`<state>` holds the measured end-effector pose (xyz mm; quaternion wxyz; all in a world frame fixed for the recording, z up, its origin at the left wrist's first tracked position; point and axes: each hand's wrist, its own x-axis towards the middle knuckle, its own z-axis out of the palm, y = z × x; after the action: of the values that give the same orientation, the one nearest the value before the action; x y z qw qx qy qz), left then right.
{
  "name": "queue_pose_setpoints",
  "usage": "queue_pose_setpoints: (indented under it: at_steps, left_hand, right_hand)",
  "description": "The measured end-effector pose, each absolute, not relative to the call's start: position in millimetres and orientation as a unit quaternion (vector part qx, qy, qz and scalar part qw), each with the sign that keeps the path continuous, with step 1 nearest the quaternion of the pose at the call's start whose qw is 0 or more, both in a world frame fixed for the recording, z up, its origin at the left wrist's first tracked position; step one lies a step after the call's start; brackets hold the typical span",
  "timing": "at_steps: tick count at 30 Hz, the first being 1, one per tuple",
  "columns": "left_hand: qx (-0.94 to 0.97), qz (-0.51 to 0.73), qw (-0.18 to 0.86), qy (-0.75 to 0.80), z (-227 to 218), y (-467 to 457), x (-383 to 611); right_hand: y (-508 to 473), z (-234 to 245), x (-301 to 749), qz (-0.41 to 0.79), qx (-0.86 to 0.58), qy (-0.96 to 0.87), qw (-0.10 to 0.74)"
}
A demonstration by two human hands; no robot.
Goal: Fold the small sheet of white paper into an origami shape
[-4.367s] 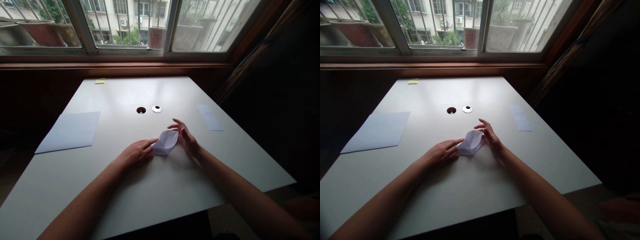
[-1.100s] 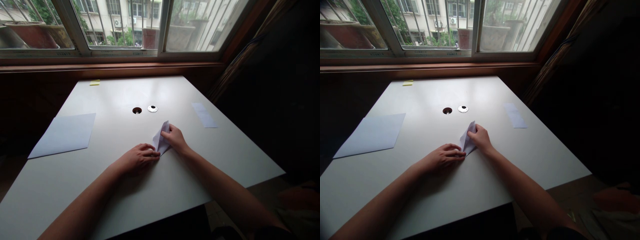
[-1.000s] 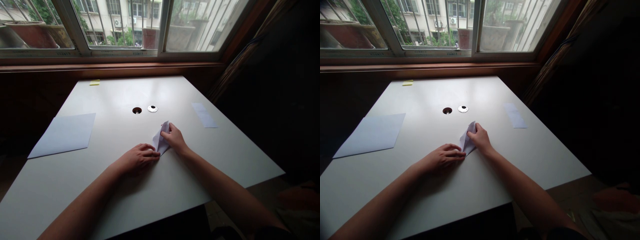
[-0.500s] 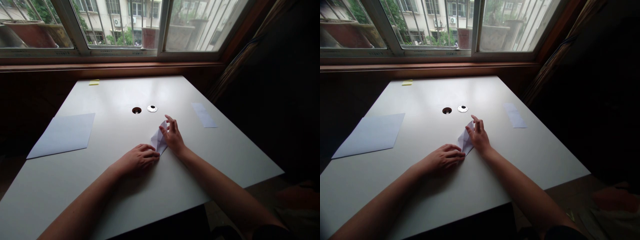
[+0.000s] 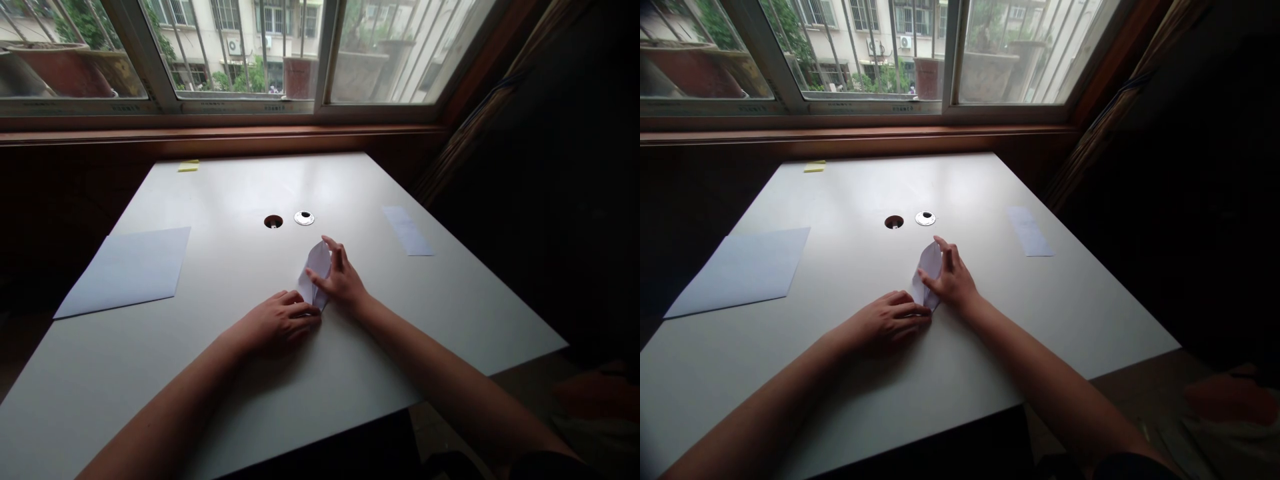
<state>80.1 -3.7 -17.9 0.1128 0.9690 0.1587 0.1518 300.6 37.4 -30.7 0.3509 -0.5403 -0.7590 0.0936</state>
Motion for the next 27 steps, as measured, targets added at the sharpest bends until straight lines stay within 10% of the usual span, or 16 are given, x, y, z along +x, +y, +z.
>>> queue_pose_setpoints:
  at_steps: [27]
  left_hand:
    - [0.846,0.304,0.200,0.390,-33,24,63]
  right_hand:
    - [23,-39,306,0.146,-0.479,-0.840,0.208]
